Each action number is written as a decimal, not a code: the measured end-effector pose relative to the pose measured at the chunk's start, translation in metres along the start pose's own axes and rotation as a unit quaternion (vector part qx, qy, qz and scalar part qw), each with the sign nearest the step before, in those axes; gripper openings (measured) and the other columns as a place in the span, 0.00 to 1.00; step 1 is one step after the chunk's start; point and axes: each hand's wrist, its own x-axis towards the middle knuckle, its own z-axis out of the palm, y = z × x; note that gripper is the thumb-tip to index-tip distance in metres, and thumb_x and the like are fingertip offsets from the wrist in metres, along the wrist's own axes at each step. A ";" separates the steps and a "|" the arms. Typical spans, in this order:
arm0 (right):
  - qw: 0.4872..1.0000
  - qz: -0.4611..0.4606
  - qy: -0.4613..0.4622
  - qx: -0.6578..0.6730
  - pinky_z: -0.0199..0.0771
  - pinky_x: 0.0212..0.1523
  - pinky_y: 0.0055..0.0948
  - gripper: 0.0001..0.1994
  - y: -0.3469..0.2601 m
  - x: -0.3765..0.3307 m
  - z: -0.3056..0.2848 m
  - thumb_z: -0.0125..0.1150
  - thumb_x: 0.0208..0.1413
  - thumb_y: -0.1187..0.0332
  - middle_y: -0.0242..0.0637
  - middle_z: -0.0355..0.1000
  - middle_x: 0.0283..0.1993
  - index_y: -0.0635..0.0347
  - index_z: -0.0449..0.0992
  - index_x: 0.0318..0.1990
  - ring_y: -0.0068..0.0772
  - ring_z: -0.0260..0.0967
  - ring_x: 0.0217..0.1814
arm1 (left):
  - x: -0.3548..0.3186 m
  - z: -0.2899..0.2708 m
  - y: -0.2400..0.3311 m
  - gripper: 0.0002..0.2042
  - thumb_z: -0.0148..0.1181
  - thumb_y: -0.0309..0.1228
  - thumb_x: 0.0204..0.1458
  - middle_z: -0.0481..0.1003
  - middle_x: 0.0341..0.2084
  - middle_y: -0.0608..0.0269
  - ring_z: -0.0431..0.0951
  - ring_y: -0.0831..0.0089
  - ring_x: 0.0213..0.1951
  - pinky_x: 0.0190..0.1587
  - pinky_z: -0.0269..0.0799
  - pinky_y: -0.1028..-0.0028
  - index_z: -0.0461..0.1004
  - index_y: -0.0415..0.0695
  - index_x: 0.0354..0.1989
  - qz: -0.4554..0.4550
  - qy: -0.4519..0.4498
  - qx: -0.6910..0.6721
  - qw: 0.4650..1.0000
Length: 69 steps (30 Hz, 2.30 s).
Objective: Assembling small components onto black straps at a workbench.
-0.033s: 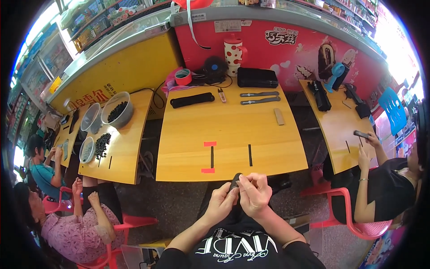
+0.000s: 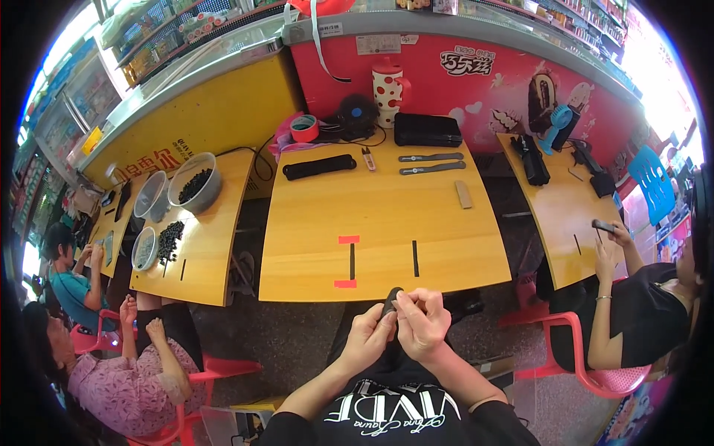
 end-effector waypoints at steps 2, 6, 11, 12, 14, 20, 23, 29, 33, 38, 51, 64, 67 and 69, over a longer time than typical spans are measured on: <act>1.000 -0.008 0.014 0.009 0.68 0.22 0.23 0.13 0.003 0.001 0.005 0.66 0.45 0.85 0.41 0.67 0.35 0.66 0.77 0.40 0.28 0.68 0.24 | 0.000 0.002 -0.002 0.10 0.50 0.29 0.63 0.68 0.16 0.69 0.64 0.84 0.19 0.21 0.60 0.79 0.70 0.38 0.30 0.008 0.007 0.001 1.000; 0.991 0.081 0.049 0.100 0.62 0.20 0.20 0.11 -0.002 0.007 0.004 0.66 0.45 0.84 0.39 0.67 0.36 0.65 0.75 0.37 0.21 0.61 0.22 | -0.002 0.002 0.002 0.10 0.49 0.30 0.64 0.68 0.16 0.70 0.65 0.84 0.19 0.21 0.60 0.80 0.71 0.38 0.33 0.006 0.009 -0.003 1.000; 0.954 0.250 -0.054 0.155 0.62 0.25 0.18 0.10 -0.003 0.011 -0.012 0.62 0.51 0.81 0.38 0.67 0.34 0.66 0.73 0.41 0.22 0.62 0.23 | 0.005 -0.008 0.005 0.17 0.42 0.40 0.67 0.67 0.17 0.66 0.63 0.80 0.16 0.19 0.59 0.81 0.72 0.38 0.38 -0.107 -0.081 -0.248 0.959; 0.954 0.251 -0.054 0.154 0.62 0.25 0.18 0.10 -0.003 0.010 -0.014 0.62 0.51 0.81 0.38 0.67 0.34 0.66 0.73 0.41 0.22 0.62 0.23 | 0.005 -0.009 0.003 0.17 0.42 0.40 0.67 0.67 0.17 0.66 0.63 0.80 0.16 0.19 0.59 0.81 0.72 0.38 0.38 -0.108 -0.082 -0.248 0.959; 0.979 0.148 -0.101 0.096 0.67 0.27 0.23 0.10 -0.004 0.010 -0.016 0.60 0.52 0.82 0.41 0.67 0.34 0.68 0.73 0.42 0.31 0.67 0.25 | 0.007 -0.012 0.001 0.19 0.42 0.43 0.66 0.67 0.17 0.64 0.63 0.77 0.15 0.19 0.60 0.78 0.72 0.38 0.40 -0.123 -0.091 -0.321 0.935; 0.978 0.122 -0.163 0.040 0.74 0.30 0.33 0.11 -0.016 0.015 -0.023 0.56 0.52 0.84 0.46 0.68 0.34 0.70 0.74 0.43 0.44 0.73 0.31 | 0.007 -0.010 0.001 0.17 0.42 0.41 0.67 0.67 0.18 0.66 0.63 0.79 0.15 0.19 0.60 0.81 0.72 0.39 0.39 -0.114 -0.101 -0.330 0.932; 0.973 0.137 -0.185 0.033 0.74 0.30 0.34 0.10 -0.012 0.013 -0.022 0.56 0.52 0.84 0.46 0.69 0.34 0.70 0.74 0.43 0.45 0.73 0.30 | 0.006 -0.009 0.000 0.17 0.42 0.41 0.67 0.67 0.18 0.66 0.63 0.80 0.15 0.19 0.59 0.81 0.72 0.38 0.39 -0.105 -0.101 -0.311 0.939; 0.973 0.144 -0.176 0.034 0.72 0.28 0.34 0.09 -0.012 0.012 -0.022 0.55 0.53 0.83 0.46 0.68 0.32 0.69 0.74 0.42 0.47 0.73 0.29 | 0.006 -0.009 -0.003 0.18 0.42 0.41 0.67 0.67 0.16 0.64 0.64 0.78 0.15 0.19 0.59 0.80 0.72 0.38 0.38 -0.109 -0.095 -0.283 0.948; 0.975 0.135 -0.176 0.028 0.71 0.27 0.35 0.09 -0.011 0.013 -0.021 0.55 0.54 0.82 0.46 0.68 0.31 0.68 0.74 0.42 0.47 0.72 0.28 | 0.007 -0.009 -0.002 0.18 0.42 0.41 0.67 0.68 0.16 0.64 0.64 0.78 0.15 0.19 0.59 0.80 0.72 0.38 0.37 -0.116 -0.090 -0.286 0.947; 0.971 0.147 -0.184 0.035 0.71 0.28 0.35 0.08 -0.010 0.013 -0.020 0.55 0.53 0.82 0.46 0.68 0.31 0.69 0.73 0.42 0.47 0.72 0.29 | 0.007 -0.010 -0.004 0.18 0.43 0.41 0.67 0.68 0.18 0.66 0.63 0.80 0.16 0.19 0.59 0.82 0.72 0.38 0.38 -0.114 -0.096 -0.304 0.941; 0.955 0.140 -0.257 0.040 0.72 0.30 0.35 0.08 -0.002 0.015 -0.028 0.56 0.52 0.82 0.48 0.70 0.32 0.69 0.73 0.40 0.49 0.71 0.32 | 0.007 -0.013 0.000 0.14 0.47 0.36 0.66 0.65 0.15 0.71 0.62 0.83 0.16 0.19 0.57 0.82 0.72 0.40 0.34 -0.054 -0.056 -0.050 0.996; 0.886 0.335 -0.169 0.272 0.71 0.29 0.18 0.10 0.008 0.013 -0.034 0.66 0.49 0.82 0.32 0.73 0.29 0.67 0.72 0.37 0.16 0.71 0.29 | 0.007 -0.012 0.000 0.12 0.51 0.33 0.63 0.65 0.12 0.67 0.65 0.81 0.17 0.20 0.61 0.77 0.71 0.38 0.30 0.093 -0.043 0.161 0.982; 0.829 0.371 -0.151 0.390 0.72 0.29 0.18 0.10 0.015 0.009 -0.034 0.66 0.50 0.82 0.31 0.73 0.30 0.65 0.72 0.38 0.17 0.72 0.30 | 0.006 -0.011 0.000 0.12 0.51 0.33 0.64 0.66 0.14 0.70 0.65 0.83 0.18 0.20 0.59 0.79 0.72 0.38 0.30 0.068 -0.079 0.089 0.991; 0.789 0.429 -0.143 0.416 0.72 0.29 0.18 0.10 0.010 0.014 -0.035 0.66 0.50 0.82 0.30 0.73 0.30 0.65 0.72 0.39 0.16 0.71 0.30 | 0.005 -0.010 -0.002 0.13 0.49 0.35 0.65 0.65 0.16 0.74 0.63 0.85 0.18 0.20 0.56 0.82 0.72 0.39 0.32 -0.030 -0.120 -0.081 0.989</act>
